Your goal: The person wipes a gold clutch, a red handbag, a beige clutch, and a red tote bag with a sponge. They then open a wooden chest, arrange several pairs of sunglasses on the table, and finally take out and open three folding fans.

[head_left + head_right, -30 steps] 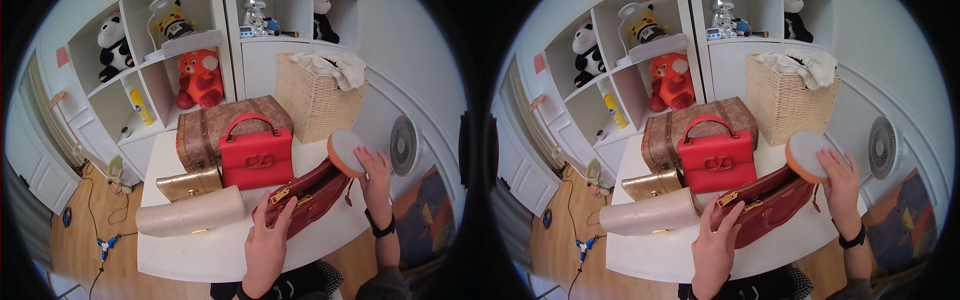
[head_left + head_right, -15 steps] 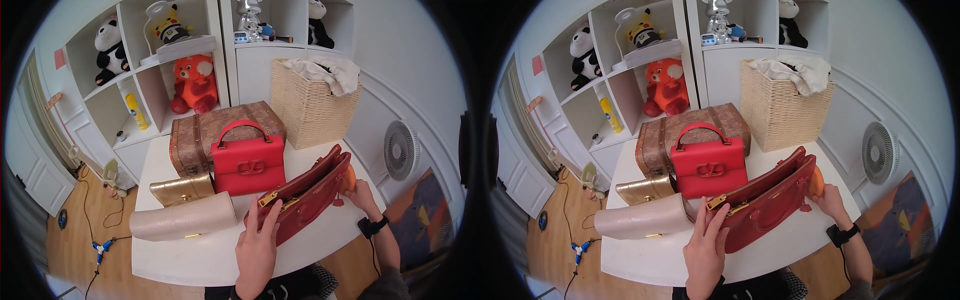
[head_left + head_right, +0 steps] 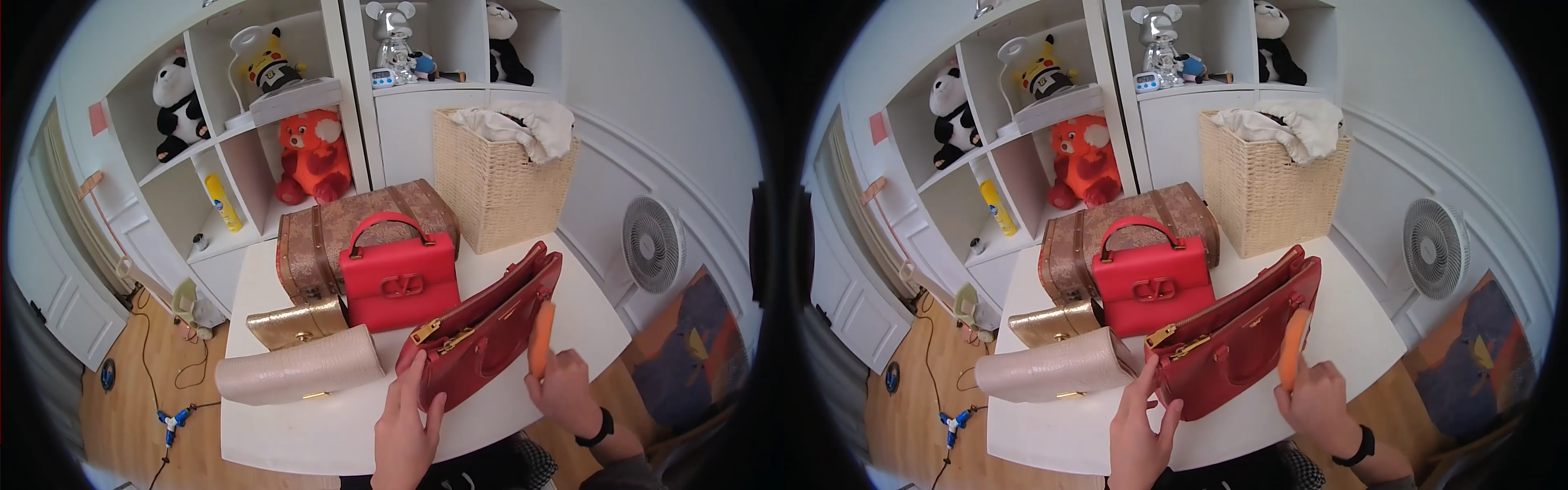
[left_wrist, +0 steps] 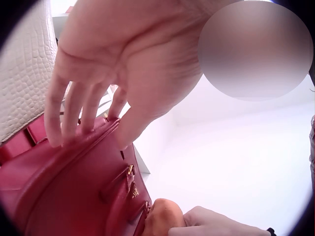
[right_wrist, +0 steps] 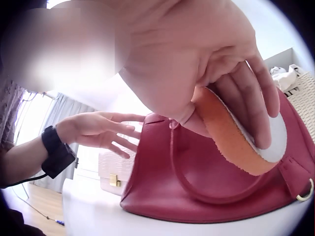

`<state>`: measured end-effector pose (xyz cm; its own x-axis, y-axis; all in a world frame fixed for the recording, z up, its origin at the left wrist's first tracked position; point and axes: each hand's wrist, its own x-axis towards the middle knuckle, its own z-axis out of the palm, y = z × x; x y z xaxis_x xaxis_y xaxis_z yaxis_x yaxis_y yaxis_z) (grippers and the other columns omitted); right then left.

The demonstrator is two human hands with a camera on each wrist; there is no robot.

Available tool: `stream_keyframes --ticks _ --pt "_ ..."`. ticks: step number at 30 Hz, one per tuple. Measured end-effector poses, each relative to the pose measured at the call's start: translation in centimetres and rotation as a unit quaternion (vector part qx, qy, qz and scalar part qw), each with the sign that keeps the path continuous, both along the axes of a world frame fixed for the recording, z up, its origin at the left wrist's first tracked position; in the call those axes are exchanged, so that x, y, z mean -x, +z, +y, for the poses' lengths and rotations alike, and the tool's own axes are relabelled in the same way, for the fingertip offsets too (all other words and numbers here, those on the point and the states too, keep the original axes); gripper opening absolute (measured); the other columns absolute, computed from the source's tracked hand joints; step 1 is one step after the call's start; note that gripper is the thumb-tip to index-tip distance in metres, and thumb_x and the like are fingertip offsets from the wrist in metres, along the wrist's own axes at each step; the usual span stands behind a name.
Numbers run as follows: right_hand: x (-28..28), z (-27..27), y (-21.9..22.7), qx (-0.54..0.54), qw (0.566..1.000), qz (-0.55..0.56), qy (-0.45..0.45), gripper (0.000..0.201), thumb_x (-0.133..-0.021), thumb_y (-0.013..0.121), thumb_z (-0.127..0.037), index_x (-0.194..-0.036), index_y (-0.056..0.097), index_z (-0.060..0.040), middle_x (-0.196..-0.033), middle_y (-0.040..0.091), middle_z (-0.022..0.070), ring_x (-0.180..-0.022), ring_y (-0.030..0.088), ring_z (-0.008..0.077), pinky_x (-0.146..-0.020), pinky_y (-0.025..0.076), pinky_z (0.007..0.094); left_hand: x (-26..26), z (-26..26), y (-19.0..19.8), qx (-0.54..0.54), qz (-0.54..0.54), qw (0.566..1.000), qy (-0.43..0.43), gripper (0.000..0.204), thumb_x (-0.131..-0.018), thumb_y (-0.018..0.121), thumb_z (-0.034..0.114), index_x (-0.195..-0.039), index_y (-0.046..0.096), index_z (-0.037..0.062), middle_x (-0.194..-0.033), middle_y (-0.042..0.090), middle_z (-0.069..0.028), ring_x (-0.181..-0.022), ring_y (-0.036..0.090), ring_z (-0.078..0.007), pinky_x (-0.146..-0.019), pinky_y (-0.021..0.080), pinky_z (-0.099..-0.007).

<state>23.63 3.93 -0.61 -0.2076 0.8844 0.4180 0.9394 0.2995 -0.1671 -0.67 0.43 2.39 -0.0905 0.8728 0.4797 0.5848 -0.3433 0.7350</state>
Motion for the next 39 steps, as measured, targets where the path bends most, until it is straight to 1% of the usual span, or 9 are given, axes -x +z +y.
stream_keyframes --ticks 5,8,10,17,29,32,34,36,39 --pt "1.6 -2.7 3.3 -0.045 0.992 0.055 0.100 0.043 -0.065 0.064 -0.009 -0.107 0.063 0.0052 -0.078 0.067 0.0169 -0.068 0.064 0.0323 -0.072 0.048 0.0382 0.2 -0.1 -2.3 0.033 0.009 0.999 -0.005 0.069 -0.090 0.066 0.010 -0.150 0.032 0.0101 -0.134 0.053 -0.0258 -0.102 0.063 -0.0441 -0.081 0.055 -0.0428" --pt "2.5 -2.4 5.4 -0.148 0.978 0.075 0.126 0.049 -0.061 0.065 -0.006 -0.109 0.065 0.0033 -0.097 0.070 0.0188 -0.080 0.068 0.0314 -0.078 0.049 0.0374 0.0 -0.2 -2.1 0.176 0.035 0.984 0.008 0.044 -0.089 0.068 0.014 -0.132 0.058 0.0092 -0.134 0.055 -0.0169 -0.104 0.066 -0.0348 -0.077 0.058 -0.0394" --pt "3.1 -2.7 6.1 -0.177 0.971 0.080 0.140 0.048 -0.063 0.066 -0.005 -0.110 0.065 0.0012 -0.105 0.069 0.0196 -0.088 0.068 0.0322 -0.080 0.048 0.0377 0.0 -0.3 -3.6 0.098 0.042 0.994 -0.015 0.077 -0.088 0.068 0.011 -0.151 0.024 0.0060 -0.129 0.055 -0.0287 -0.093 0.065 -0.0461 -0.074 0.056 -0.0459" --pt "5.3 -1.8 3.8 -0.169 0.955 -0.092 0.226 0.044 -0.075 0.064 -0.005 -0.119 0.066 -0.0041 -0.124 0.063 0.0224 -0.116 0.061 0.0373 -0.092 0.049 0.0451 1.1 -1.5 -4.3 0.118 0.087 0.989 -0.033 0.080 -0.084 0.071 0.012 -0.149 0.026 0.0004 -0.111 0.061 -0.0303 -0.085 0.064 -0.0470 -0.070 0.055 -0.0479" --pt "6.2 -3.4 2.9 -0.117 0.952 -0.109 0.261 0.046 -0.071 0.062 -0.005 -0.116 0.067 -0.0041 -0.116 0.066 0.0210 -0.107 0.064 0.0351 -0.083 0.052 0.0407 1.8 -2.9 -2.9 0.140 0.136 0.980 -0.034 0.072 -0.080 0.071 0.010 -0.140 0.037 -0.0059 -0.107 0.063 -0.0298 -0.089 0.063 -0.0456 -0.075 0.055 -0.0472" --pt "5.9 -3.5 1.5 -0.036 0.960 -0.089 0.261 0.046 -0.067 0.063 -0.008 -0.112 0.070 -0.0065 -0.114 0.067 0.0169 -0.102 0.065 0.0326 -0.077 0.052 0.0376 2.2 -2.8 -4.1 0.136 0.168 0.976 -0.010 0.051 -0.085 0.070 0.015 -0.134 0.054 0.0092 -0.128 0.056 -0.0177 -0.098 0.067 -0.0381 -0.075 0.057 -0.0446" --pt "5.2 -3.2 2.4 -0.056 0.956 -0.060 0.282 0.045 -0.067 0.064 -0.009 -0.111 0.071 -0.0077 -0.114 0.067 0.0149 -0.103 0.064 0.0326 -0.075 0.052 0.0373 2.3 -3.3 -3.9 0.085 0.166 0.981 -0.049 0.069 -0.079 0.069 0.008 -0.140 0.038 -0.0045 -0.105 0.064 -0.0284 -0.089 0.064 -0.0450 -0.075 0.054 -0.0476" --pt "5.2 -3.4 4.9 -0.069 0.950 -0.031 0.303 0.043 -0.066 0.064 -0.011 -0.109 0.072 -0.0089 -0.114 0.068 0.0129 -0.104 0.064 0.0325 -0.072 0.053 0.0369 2.4 -3.7 -2.9 0.107 0.139 0.984 -0.042 0.061 -0.080 0.068 0.008 -0.135 0.043 -0.0047 -0.103 0.064 -0.0277 -0.088 0.064 -0.0445 -0.076 0.054 -0.0475" --pt "6.7 -2.9 8.9 -0.208 0.916 0.022 0.343 0.030 -0.081 0.059 -0.011 -0.103 0.066 0.0079 -0.096 0.068 0.0247 -0.084 0.069 0.0358 -0.069 0.055 0.0427 3.3 -3.2 -3.3 0.131 0.140 0.980 -0.061 0.045 -0.081 0.065 0.008 -0.122 0.052 -0.0053 -0.100 0.065 -0.0272 -0.088 0.064 -0.0438 -0.076 0.054 -0.0474"
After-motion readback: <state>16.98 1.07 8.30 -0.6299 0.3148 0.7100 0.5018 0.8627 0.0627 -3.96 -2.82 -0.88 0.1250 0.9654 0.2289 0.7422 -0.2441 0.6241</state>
